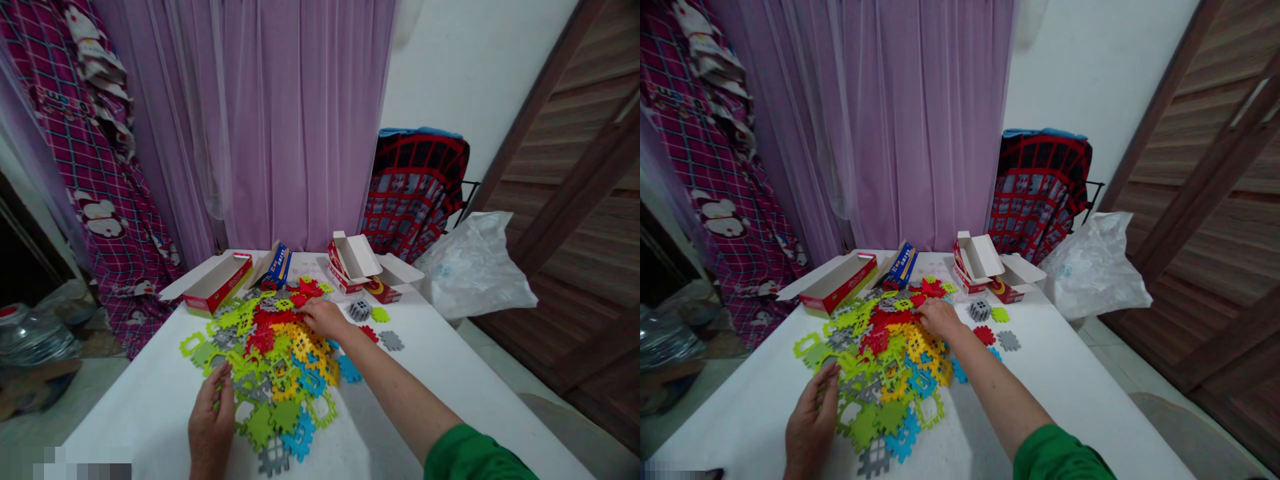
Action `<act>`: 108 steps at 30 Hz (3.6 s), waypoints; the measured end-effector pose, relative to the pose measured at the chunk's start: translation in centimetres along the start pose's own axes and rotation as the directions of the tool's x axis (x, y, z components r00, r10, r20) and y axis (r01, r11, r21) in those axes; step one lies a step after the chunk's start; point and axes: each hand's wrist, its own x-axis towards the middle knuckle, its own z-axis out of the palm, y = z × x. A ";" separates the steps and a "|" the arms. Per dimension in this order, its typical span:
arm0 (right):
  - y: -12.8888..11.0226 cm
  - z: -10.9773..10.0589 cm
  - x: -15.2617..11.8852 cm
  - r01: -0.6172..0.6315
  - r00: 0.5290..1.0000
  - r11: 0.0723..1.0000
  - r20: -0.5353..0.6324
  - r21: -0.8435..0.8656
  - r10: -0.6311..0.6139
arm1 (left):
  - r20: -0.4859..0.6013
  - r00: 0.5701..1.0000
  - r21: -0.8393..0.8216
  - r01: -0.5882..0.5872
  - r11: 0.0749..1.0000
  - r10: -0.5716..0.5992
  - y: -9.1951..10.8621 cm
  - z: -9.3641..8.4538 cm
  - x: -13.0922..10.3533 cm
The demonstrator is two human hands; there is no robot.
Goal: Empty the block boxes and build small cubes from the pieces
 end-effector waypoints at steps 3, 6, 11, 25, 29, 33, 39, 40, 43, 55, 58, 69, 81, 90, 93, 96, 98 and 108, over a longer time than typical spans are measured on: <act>-1.1 0.4 1.8 -0.137 0.990 0.989 0.009 -0.064 0.138 | -0.011 1.000 -0.015 0.009 1.000 -0.009 -0.3 0.2 0.2; -1.2 0.9 2.7 -0.179 0.983 0.980 0.025 -0.083 0.182 | 0.000 1.000 -0.023 0.003 1.000 -0.003 -0.6 0.4 0.3; -0.6 1.2 2.3 -0.156 0.987 0.985 0.014 -0.075 0.157 | 0.002 1.000 -0.019 -0.025 1.000 0.025 -0.5 0.5 0.3; -3.1 2.2 -7.5 -0.111 0.913 0.991 -0.385 0.075 0.131 | 0.029 0.998 -0.029 -0.059 0.998 0.060 0.7 0.5 -0.3; -4.3 4.3 -10.5 0.093 0.938 0.995 -0.338 0.022 -0.080 | 0.025 0.998 -0.029 -0.065 0.997 0.066 0.5 0.5 -0.2; -3.2 4.6 -11.9 -0.094 0.927 0.983 -0.346 0.157 0.144 | 0.009 0.997 -0.030 -0.071 0.997 0.071 0.3 0.7 0.0; -3.1 4.2 -11.8 -0.242 0.921 0.946 -0.258 0.214 0.294 | 0.009 0.999 -0.030 -0.043 0.999 0.043 0.2 0.8 0.0; -3.5 4.2 -11.6 -0.242 0.928 0.949 -0.239 0.202 0.287 | 0.010 0.999 -0.031 -0.041 0.999 0.041 0.2 0.8 0.0; -4.5 4.4 -11.2 -0.250 0.940 0.952 -0.193 0.175 0.282 | 0.016 0.999 -0.028 -0.042 0.999 0.043 0.2 0.7 0.0; 0.1 1.6 -11.1 -0.536 0.774 0.836 -0.325 0.118 0.543 | 0.050 0.999 -0.037 0.001 0.999 0.000 -0.1 0.7 0.0; 4.1 -0.7 -10.3 -0.723 0.645 0.689 -0.315 0.042 0.696 | 0.044 0.999 -0.045 0.001 0.999 0.001 -0.3 0.8 0.1; 9.9 -0.9 -7.7 -0.717 0.695 0.680 -0.212 -0.151 0.687 | 0.044 0.999 0.011 0.016 1.000 -0.016 -0.2 0.7 0.2; 9.3 -1.0 -7.4 -0.688 0.726 0.700 -0.171 -0.192 0.666 | 0.018 1.000 0.025 0.008 1.000 -0.009 0.4 0.7 0.2; 9.3 -1.0 -7.4 -0.678 0.735 0.710 -0.133 -0.191 0.665 | 0.041 0.999 0.027 0.015 1.000 -0.016 0.3 0.6 0.3; 9.2 -1.1 -7.4 -0.676 0.736 0.713 -0.117 -0.185 0.667 | 0.039 0.999 0.035 0.023 0.999 -0.024 0.3 0.6 0.3; 9.3 -1.0 -7.3 -0.675 0.737 0.716 -0.116 -0.176 0.666 | 0.040 0.999 0.040 0.033 0.999 -0.035 0.4 0.6 0.3; 9.3 -0.8 -7.2 -0.676 0.735 0.714 -0.109 -0.179 0.669 | 0.040 0.999 0.031 0.032 0.999 -0.033 0.4 0.6 0.3; 9.3 -0.7 -7.0 -0.691 0.721 0.701 -0.090 -0.175 0.687 | 0.036 0.999 -0.007 0.023 1.000 -0.023 0.0 0.7 0.4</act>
